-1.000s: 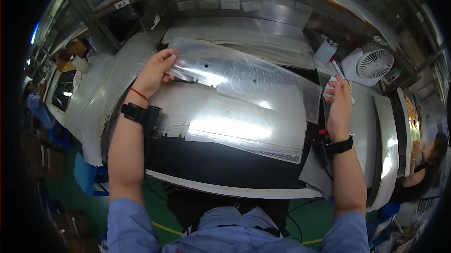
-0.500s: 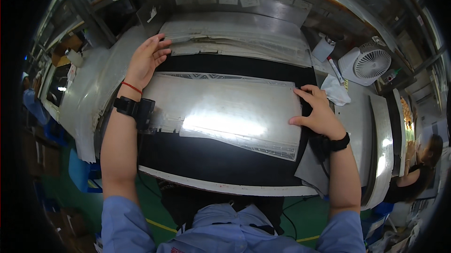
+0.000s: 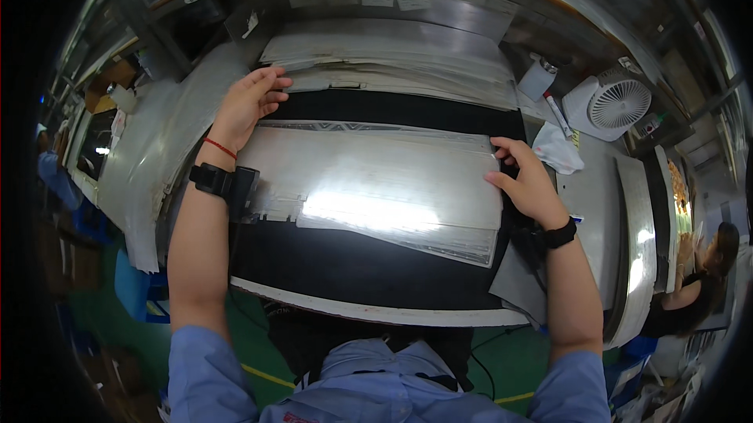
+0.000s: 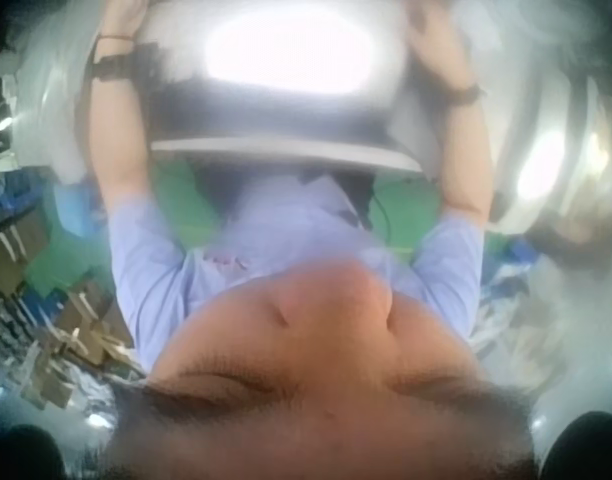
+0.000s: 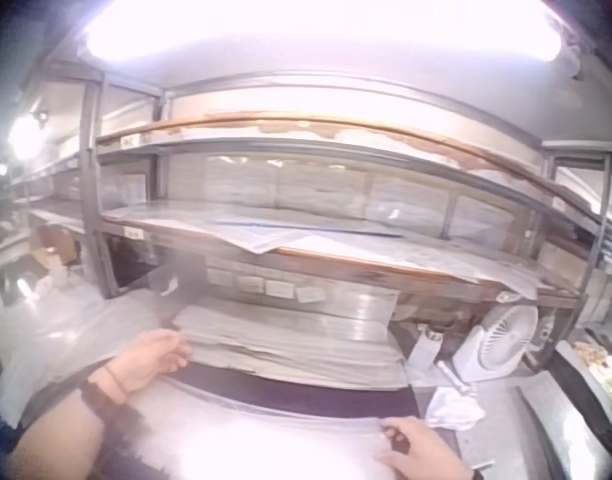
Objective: Inspecting and sorting thin metal plates or component layers at a workstation.
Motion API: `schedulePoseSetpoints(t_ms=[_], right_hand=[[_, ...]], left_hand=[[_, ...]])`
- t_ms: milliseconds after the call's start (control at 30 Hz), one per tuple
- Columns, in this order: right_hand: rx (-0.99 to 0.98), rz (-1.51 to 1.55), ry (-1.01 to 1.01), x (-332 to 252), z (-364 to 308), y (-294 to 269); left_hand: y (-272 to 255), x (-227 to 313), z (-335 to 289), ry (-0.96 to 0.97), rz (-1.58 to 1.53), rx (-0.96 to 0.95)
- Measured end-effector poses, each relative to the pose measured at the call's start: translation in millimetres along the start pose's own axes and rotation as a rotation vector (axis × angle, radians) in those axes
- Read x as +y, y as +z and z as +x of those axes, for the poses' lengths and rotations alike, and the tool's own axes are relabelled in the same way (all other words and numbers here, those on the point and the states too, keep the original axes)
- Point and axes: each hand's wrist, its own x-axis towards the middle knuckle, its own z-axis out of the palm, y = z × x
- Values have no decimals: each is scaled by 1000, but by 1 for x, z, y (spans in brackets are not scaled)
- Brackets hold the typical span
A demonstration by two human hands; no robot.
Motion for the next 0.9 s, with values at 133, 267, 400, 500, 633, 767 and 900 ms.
schedulePoseSetpoints(t_ms=[133,267,400,500,633,767,900], right_hand=[[-12,-1,61,3,3,-1],[68,40,115,11,4,2],[142,78,95,11,6,2],[180,224,107,11,6,3],[39,641,255,-4,3,2],[37,618,147,-23,1,4],[78,107,-350,-43,-4,3]], left_hand=[[25,2,-9,14,188,-148],[52,0,-20,83,328,-300],[65,1,-28,137,476,-353],[72,7,-36,162,583,-394],[74,12,-40,219,691,-431],[77,7,-41,243,489,-364],[90,16,-47,123,386,-441]])
